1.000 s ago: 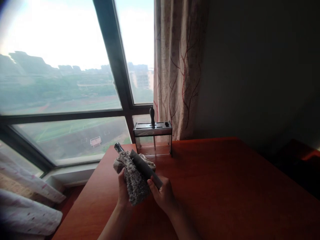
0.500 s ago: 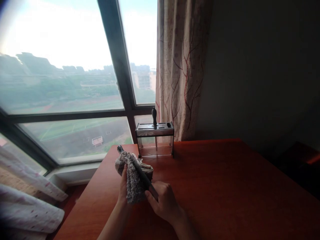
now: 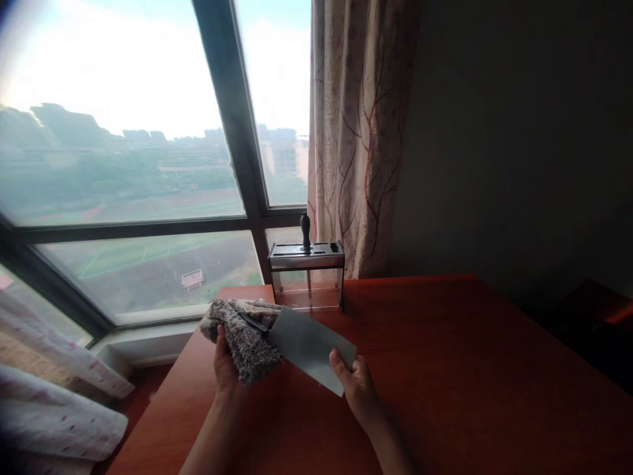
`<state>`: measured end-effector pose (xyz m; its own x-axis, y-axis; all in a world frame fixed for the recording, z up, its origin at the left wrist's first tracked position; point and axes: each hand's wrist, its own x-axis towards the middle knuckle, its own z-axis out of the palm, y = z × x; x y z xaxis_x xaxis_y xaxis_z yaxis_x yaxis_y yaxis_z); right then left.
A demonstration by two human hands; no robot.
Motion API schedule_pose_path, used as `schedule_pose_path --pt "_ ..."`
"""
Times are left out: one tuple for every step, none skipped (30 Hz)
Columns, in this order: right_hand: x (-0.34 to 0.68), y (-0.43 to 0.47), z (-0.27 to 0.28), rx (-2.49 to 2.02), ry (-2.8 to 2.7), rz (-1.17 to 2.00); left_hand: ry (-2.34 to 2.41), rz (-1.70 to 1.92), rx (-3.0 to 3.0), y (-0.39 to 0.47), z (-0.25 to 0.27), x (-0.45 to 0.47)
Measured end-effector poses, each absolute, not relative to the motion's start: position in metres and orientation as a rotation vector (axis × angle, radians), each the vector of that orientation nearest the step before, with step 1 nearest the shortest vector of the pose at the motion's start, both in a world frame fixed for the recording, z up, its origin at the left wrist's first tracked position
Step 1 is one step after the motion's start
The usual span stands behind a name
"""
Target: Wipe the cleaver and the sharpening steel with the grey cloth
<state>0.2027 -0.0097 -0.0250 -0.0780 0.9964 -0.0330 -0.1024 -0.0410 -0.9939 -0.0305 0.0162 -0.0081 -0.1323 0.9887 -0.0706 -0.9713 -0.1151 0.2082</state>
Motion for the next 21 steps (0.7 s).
schedule_pose_path --pt "0.204 -0.008 -0.024 -1.144 -1.129 1.337 0.233 1.706 0.088 0.016 -0.009 -0.031" --pt "0.204 -0.007 -0.023 -1.164 -1.079 1.332 0.233 1.713 0.086 0.015 -0.009 -0.03" --pt "0.204 -0.006 -0.022 -1.176 -1.036 1.329 0.232 1.709 0.09 0.014 -0.009 -0.029" --pt "0.203 -0.006 -0.022 -1.181 -1.011 1.336 0.233 1.695 0.097 0.013 -0.008 -0.026" --pt "0.201 -0.007 -0.021 -1.179 -1.012 1.353 0.244 1.676 0.101 0.012 -0.007 -0.023" --pt "0.199 -0.007 -0.022 -1.17 -1.039 1.373 0.267 1.653 0.097 0.01 -0.006 -0.02" --pt "0.198 -0.009 -0.022 -1.158 -1.081 1.388 0.303 1.632 0.084 0.01 -0.005 -0.017" --pt "0.196 -0.01 -0.023 -1.146 -1.125 1.392 0.348 1.609 0.063 0.009 -0.004 -0.014" --pt "0.195 -0.011 -0.024 -1.136 -1.158 1.384 0.394 1.592 0.041 0.009 -0.002 -0.011" --pt "0.194 -0.013 -0.026 -1.124 -1.179 1.367 0.435 1.58 0.022 0.009 0.0 -0.009" --pt "0.193 -0.014 -0.028 -1.115 -1.196 1.355 0.469 1.573 0.008 0.009 0.001 -0.008" --pt "0.193 -0.015 -0.03 -1.109 -1.215 1.35 0.501 1.579 0.0 0.01 0.003 -0.007" --pt "0.193 -0.015 -0.033 -1.108 -1.241 1.346 0.53 1.596 -0.004 0.01 0.005 -0.007" --pt "0.194 -0.015 -0.036 -1.109 -1.276 1.341 0.556 1.617 -0.008 0.011 0.007 -0.007" --pt "0.194 -0.015 -0.039 -1.116 -1.312 1.33 0.578 1.636 -0.013 0.012 0.008 -0.007" --pt "0.195 -0.015 -0.041 -1.126 -1.353 1.314 0.599 1.653 -0.02 0.013 0.01 -0.007" --pt "0.196 -0.015 -0.043 -1.132 -1.405 1.291 0.618 1.666 -0.026 0.014 0.011 -0.007" --pt "0.197 -0.014 -0.044 -1.13 -1.47 1.262 0.635 1.674 -0.03 0.015 0.012 -0.007" --pt "0.198 -0.014 -0.044 -1.118 -1.541 1.23 0.655 1.681 -0.033 0.016 0.012 -0.007" --pt "0.2 -0.013 -0.044 -1.098 -1.613 1.197 0.683 1.697 -0.036 0.017 0.013 -0.006" --pt "0.201 -0.013 -0.043 -1.076 -1.68 1.162 0.719 1.722 -0.042 0.017 0.013 -0.005"
